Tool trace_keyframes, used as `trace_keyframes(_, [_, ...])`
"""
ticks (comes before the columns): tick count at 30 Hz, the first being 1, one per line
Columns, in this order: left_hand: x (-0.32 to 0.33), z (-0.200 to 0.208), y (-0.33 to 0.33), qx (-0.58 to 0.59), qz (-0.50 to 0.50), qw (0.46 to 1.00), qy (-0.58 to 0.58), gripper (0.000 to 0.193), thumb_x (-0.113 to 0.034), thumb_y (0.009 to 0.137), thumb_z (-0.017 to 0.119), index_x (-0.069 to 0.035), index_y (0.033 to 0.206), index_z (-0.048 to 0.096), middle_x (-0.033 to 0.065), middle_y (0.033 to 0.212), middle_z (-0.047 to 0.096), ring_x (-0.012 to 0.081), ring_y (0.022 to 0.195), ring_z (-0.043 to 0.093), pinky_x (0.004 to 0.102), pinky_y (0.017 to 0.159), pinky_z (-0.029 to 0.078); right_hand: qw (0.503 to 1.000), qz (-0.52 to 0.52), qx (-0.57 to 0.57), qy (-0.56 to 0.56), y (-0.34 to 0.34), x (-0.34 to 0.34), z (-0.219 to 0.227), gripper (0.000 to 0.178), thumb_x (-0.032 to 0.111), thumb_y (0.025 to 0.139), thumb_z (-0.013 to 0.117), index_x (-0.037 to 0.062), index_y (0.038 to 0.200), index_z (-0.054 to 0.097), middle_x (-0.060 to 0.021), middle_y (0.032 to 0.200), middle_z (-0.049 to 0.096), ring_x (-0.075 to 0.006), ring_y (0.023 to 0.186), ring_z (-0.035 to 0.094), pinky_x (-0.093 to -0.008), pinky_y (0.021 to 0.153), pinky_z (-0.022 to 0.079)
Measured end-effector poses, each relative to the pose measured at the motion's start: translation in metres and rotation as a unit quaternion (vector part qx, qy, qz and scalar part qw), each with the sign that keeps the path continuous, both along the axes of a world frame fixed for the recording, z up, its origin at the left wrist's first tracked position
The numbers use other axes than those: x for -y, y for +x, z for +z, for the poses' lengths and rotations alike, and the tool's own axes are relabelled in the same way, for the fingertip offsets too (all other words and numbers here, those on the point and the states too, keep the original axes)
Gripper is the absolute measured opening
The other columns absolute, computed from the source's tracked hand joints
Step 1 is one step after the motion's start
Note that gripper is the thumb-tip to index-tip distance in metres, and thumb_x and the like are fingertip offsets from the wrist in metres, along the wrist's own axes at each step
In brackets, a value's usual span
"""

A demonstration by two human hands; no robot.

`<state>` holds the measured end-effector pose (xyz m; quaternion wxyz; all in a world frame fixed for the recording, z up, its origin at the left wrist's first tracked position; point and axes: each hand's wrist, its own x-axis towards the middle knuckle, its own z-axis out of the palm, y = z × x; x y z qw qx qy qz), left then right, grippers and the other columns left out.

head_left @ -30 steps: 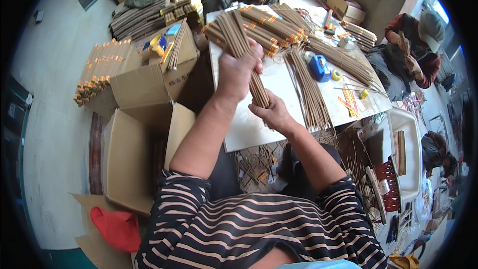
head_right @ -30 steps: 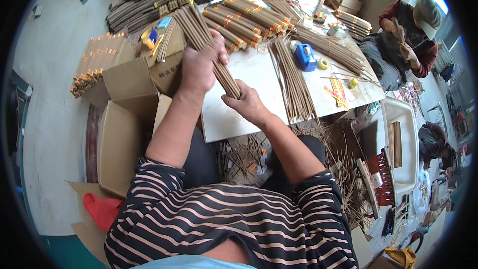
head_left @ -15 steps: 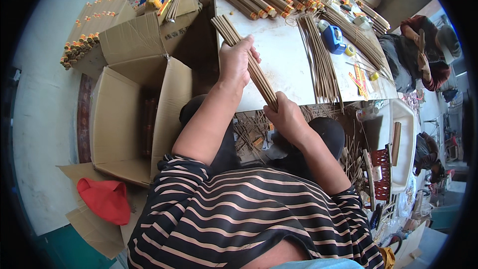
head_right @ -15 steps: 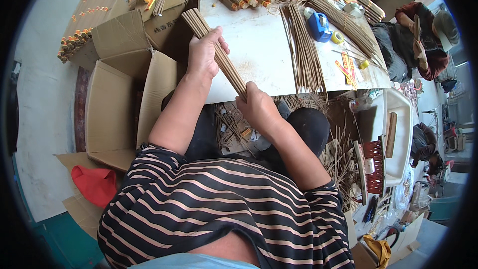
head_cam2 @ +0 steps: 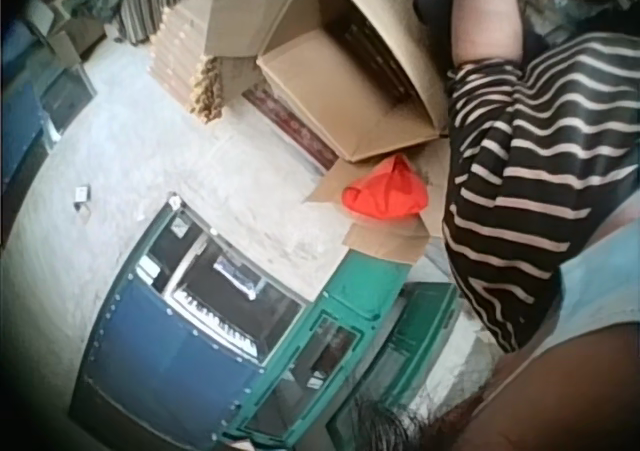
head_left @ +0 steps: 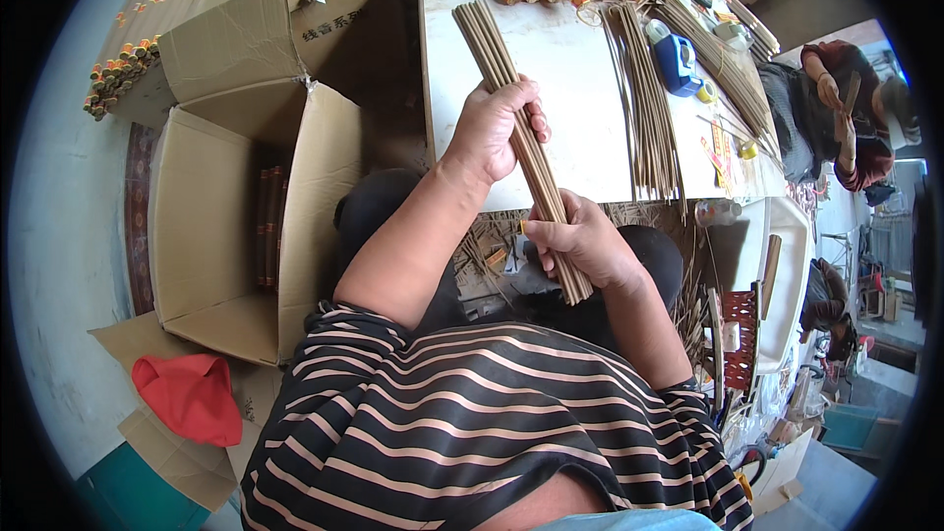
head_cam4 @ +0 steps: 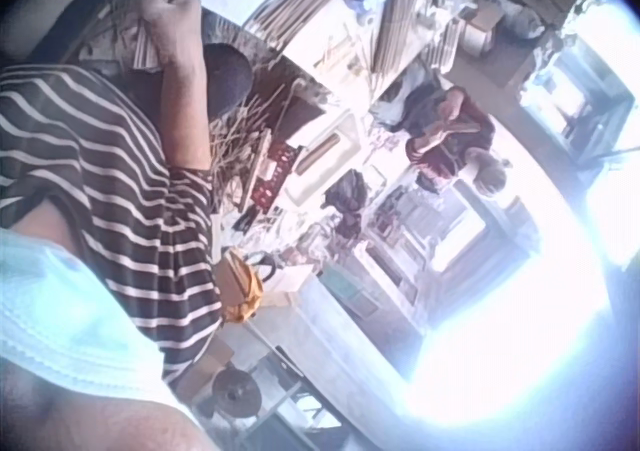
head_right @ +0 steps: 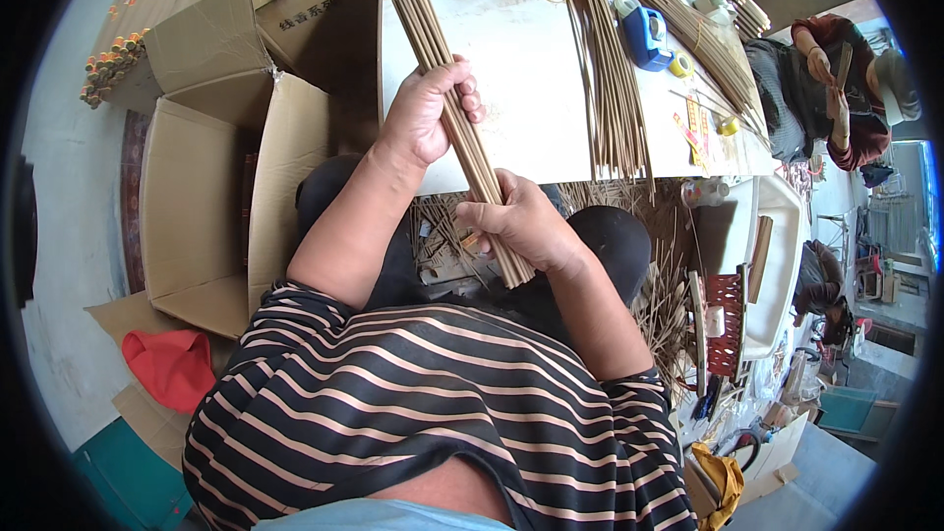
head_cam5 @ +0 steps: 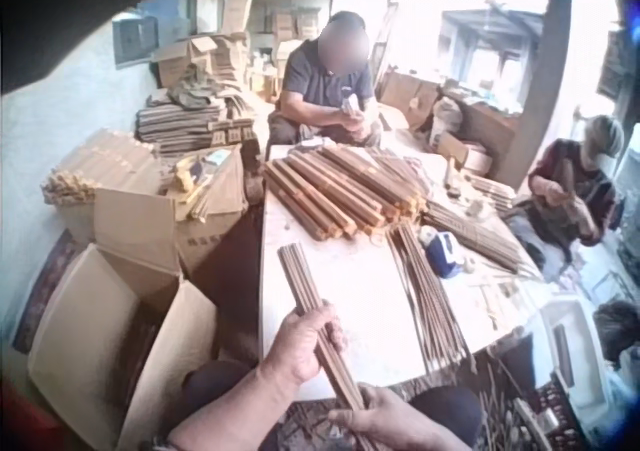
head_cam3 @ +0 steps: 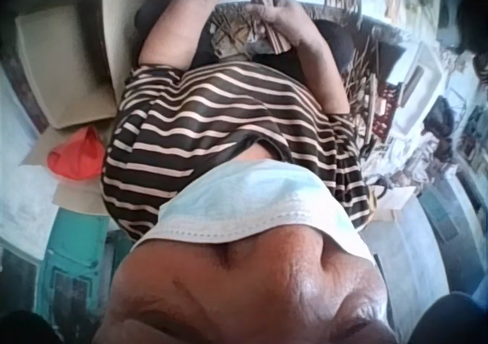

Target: The person gathers thin wooden sticks into bundles, aligns them, and wraps a small paper label around the middle to secure them. The finished bundles are placed into a cardboard box.

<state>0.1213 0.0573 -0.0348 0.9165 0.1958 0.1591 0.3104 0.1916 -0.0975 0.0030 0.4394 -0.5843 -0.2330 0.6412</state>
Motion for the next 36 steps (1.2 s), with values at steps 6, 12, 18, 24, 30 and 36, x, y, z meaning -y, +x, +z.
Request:
trace_keyframes(6, [-0.003, -0.001, -0.002, 0.071, -0.026, 0.997, -0.027, 0.007, -0.011, 0.085, 0.058, -0.007, 0.086, 0.052, 0.0015, 0.065, 0.051, 0.0118, 0.056, 0.050, 0.0275, 0.053, 0.042, 0.971, 0.001, -0.237, 0.030, 0.001, 0.004, -0.007, 0.021, 0.004, 0.078, 0.063, 0.0002, 0.093, 0.049, -0.0054, 0.067, 0.054, -0.0114, 0.050, 0.053, -0.0214, 0.046, 0.046])
trace_keyframes(12, [0.003, -0.001, -0.001, 0.024, 0.017, 0.999, -0.013, 0.011, -0.013, 0.086, 0.060, -0.009, 0.081, 0.052, 0.0010, 0.065, 0.049, 0.0117, 0.055, 0.048, 0.0276, 0.052, 0.042, 0.999, 0.010, -0.050, 0.003, 0.002, 0.005, -0.001, 0.036, 0.013, 0.079, 0.068, -0.0033, 0.103, 0.047, -0.0054, 0.070, 0.054, -0.0121, 0.054, 0.055, -0.0236, 0.051, 0.048])
trace_keyframes(18, [-0.008, 0.001, -0.009, 0.030, 0.073, 0.997, 0.026, 0.013, -0.017, 0.086, 0.062, -0.012, 0.079, 0.051, -0.0001, 0.064, 0.049, 0.0113, 0.055, 0.047, 0.0271, 0.052, 0.041, 0.854, -0.023, 0.501, 0.140, -0.001, 0.011, 0.010, 0.029, 0.016, 0.075, 0.072, 0.0015, 0.097, 0.059, -0.0061, 0.088, 0.056, -0.0144, 0.082, 0.054, -0.0278, 0.073, 0.047])
trace_keyframes(24, [-0.001, 0.001, -0.010, 0.012, 0.106, 0.993, 0.052, 0.016, -0.019, 0.084, 0.064, -0.012, 0.079, 0.051, -0.0004, 0.064, 0.050, 0.0112, 0.055, 0.048, 0.0270, 0.052, 0.041, 0.802, 0.011, 0.588, 0.104, -0.014, 0.003, 0.011, 0.014, 0.016, 0.076, 0.067, 0.0033, 0.082, 0.065, -0.0099, 0.080, 0.060, -0.0253, 0.079, 0.058, -0.0354, 0.071, 0.047])
trace_keyframes(30, [-0.003, -0.002, -0.013, 0.030, 0.112, 0.992, 0.050, 0.017, -0.019, 0.084, 0.065, -0.012, 0.078, 0.051, -0.0002, 0.064, 0.050, 0.0113, 0.054, 0.048, 0.0271, 0.051, 0.041, 0.859, 0.012, 0.511, 0.030, -0.018, -0.005, 0.017, 0.018, 0.017, 0.076, 0.066, 0.0006, 0.083, 0.064, -0.0123, 0.082, 0.061, -0.0264, 0.076, 0.060, -0.0357, 0.071, 0.048])
trace_keyframes(36, [0.000, 0.004, -0.017, 0.035, 0.100, 0.993, 0.045, 0.017, -0.019, 0.084, 0.064, -0.012, 0.078, 0.051, 0.0001, 0.064, 0.050, 0.0115, 0.054, 0.048, 0.0271, 0.051, 0.041, 0.874, 0.030, 0.485, 0.021, -0.019, -0.006, 0.024, 0.019, 0.013, 0.077, 0.066, -0.0036, 0.085, 0.063, -0.0099, 0.074, 0.062, -0.0131, 0.066, 0.057, -0.0273, 0.061, 0.047])
